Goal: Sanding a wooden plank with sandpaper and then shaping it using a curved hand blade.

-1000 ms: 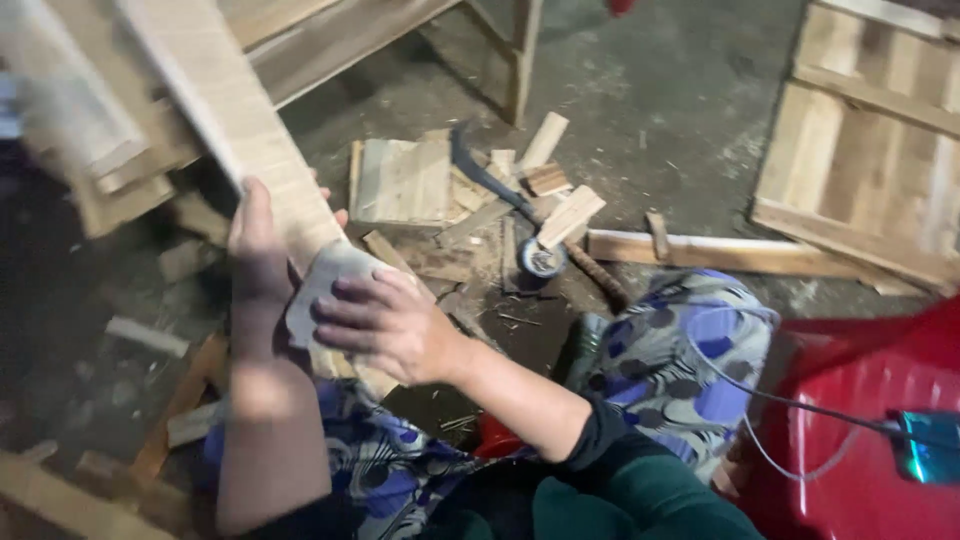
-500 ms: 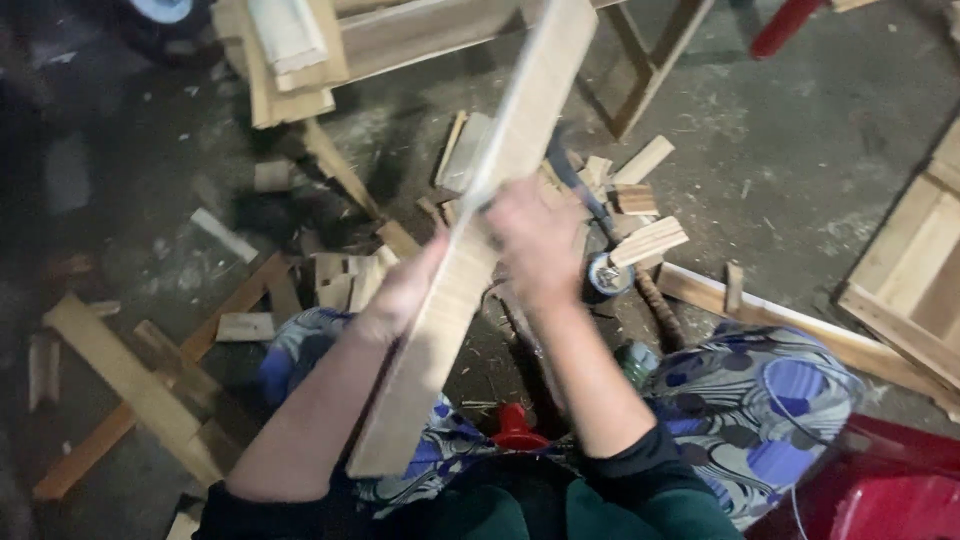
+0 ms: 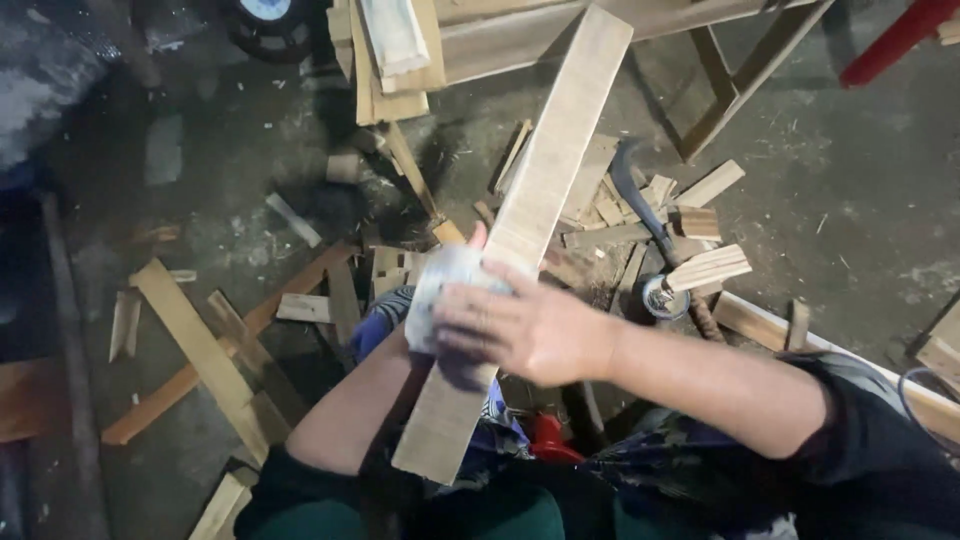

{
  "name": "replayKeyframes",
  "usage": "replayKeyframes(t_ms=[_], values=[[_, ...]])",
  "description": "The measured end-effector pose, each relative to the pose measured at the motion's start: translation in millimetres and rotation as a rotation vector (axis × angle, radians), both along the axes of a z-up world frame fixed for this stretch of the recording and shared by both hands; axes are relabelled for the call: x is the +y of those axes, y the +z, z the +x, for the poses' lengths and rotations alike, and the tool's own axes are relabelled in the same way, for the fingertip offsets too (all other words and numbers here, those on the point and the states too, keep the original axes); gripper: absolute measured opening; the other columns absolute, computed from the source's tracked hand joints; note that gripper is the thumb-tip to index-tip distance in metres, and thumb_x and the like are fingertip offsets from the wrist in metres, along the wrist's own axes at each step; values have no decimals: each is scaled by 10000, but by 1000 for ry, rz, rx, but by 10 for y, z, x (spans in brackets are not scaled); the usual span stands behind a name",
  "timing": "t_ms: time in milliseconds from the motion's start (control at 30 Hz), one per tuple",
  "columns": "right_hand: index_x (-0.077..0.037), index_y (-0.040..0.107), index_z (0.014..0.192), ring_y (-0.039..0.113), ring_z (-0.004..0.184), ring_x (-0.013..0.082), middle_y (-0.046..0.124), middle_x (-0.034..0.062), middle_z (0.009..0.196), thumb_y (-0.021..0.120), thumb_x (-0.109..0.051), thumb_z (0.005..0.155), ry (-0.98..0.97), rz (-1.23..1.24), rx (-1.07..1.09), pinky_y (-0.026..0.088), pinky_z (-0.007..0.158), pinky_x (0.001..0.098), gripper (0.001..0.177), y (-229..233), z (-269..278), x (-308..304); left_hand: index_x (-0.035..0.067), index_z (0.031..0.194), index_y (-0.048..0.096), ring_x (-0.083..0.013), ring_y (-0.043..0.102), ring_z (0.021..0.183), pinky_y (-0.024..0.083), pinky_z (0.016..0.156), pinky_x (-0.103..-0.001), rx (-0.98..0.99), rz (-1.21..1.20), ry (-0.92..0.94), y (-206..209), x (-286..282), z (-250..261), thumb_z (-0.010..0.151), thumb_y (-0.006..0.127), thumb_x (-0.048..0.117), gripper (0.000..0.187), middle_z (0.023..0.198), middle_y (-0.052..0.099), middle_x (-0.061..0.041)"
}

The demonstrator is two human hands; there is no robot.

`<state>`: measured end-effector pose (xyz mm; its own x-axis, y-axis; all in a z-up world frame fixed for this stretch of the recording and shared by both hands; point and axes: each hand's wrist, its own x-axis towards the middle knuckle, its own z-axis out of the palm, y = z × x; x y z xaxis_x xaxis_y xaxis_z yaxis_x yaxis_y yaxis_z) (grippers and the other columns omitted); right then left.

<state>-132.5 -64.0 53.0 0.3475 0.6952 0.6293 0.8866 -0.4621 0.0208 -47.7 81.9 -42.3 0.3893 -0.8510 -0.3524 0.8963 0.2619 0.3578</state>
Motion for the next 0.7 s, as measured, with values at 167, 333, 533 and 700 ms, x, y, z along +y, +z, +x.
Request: replayKeyframes(t_ms=[167, 333, 533, 700], values=[[-65, 577, 1417, 391, 1495, 330, 521, 153, 1545, 360, -58, 987, 35, -64, 109, 209, 1215, 622, 482, 29, -77, -318, 131, 1154, 703, -322, 704, 971, 528, 855, -549, 53, -262, -73, -433, -2, 45, 970, 620, 488, 410, 1160, 740, -125], [-181, 526, 1464, 339, 1523, 223, 482, 30, 1589, 520, -12, 863, -244, -285, -11, 276, 1252, 543, 624, -180, 464, -1196, 176, 1175, 685, -302, 682, 1071, 492, 975, -579, 99, -470, -147, -315, -57, 94, 958, 659, 435, 339, 1243, 737, -60], [-132, 607, 1488, 522, 1433, 334, 585, 124, 1550, 478, -214, 1077, -663, -69, -118, 342, 1146, 546, 439, -154, 810, -2334, 185, 1395, 614, -401, 722, 939, 588, 726, -437, 74, 8, -154, 258, 3, -14, 1037, 408, 610, 593, 1176, 690, -295], [-288, 732, 1249, 614, 1288, 173, 704, -94, 1336, 616, -166, 951, -888, -390, 41, 455, 1097, 437, 342, 377, 435, -1453, 224, 1393, 605, -348, 726, 955, 604, 761, -422, 2, 145, -202, 272, 4, -7, 1035, 377, 628, 586, 1192, 705, -257]])
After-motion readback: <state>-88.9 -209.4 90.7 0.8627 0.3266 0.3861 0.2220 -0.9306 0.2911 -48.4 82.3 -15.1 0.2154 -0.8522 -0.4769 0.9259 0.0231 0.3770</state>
